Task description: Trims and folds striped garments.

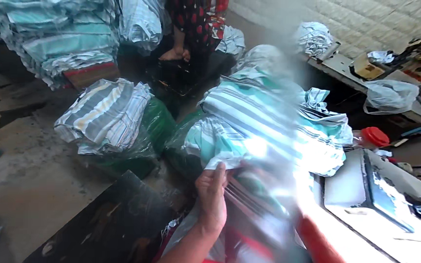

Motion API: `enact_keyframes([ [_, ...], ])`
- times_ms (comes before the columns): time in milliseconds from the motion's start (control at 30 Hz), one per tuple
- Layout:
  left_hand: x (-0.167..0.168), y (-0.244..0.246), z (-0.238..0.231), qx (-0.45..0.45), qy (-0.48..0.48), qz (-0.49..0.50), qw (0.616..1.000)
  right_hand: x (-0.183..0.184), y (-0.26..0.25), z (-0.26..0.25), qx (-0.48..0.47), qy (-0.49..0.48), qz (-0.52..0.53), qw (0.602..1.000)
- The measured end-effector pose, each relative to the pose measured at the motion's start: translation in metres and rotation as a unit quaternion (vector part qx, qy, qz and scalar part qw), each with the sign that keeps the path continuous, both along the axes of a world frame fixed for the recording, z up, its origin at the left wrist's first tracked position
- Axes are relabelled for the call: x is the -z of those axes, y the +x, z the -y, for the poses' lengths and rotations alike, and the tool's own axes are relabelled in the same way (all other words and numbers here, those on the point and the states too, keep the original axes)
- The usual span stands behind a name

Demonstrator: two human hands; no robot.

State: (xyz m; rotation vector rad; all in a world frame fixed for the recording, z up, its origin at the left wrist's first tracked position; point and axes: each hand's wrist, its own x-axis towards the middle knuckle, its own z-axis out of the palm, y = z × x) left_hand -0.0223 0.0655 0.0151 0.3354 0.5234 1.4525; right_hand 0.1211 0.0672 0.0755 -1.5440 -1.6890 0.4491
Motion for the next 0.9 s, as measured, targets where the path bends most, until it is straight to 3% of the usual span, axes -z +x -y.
enact_keyframes([
  [67, -0.005, -0.001, 0.0, 0.015, -0.02, 0.014, 1.0, -0.012, -0.006, -0.003, 0.129, -0.022, -0.074, 0.989],
  [167, -0.009, 0.0, -0.001, 0.017, -0.048, 0.025, 0.998, -0.02, -0.002, 0.0, 0.216, -0.036, 0.015, 0.976],
  [233, -0.009, 0.001, -0.002, 0.016, -0.051, 0.02, 0.998, -0.014, 0.002, 0.005, 0.195, -0.004, 0.09, 0.977],
  [467, -0.006, 0.002, -0.002, 0.024, -0.034, -0.002, 0.999, 0.004, 0.018, 0.008, -0.045, 0.071, 0.22, 0.972],
  [767, -0.004, -0.002, -0.002, 0.036, -0.018, 0.007, 0.999, -0.001, 0.009, 0.003, -0.071, 0.077, 0.274, 0.956],
  [900, -0.003, -0.004, -0.002, 0.057, -0.014, 0.024, 0.998, 0.007, 0.015, -0.005, -0.08, 0.063, 0.249, 0.963],
])
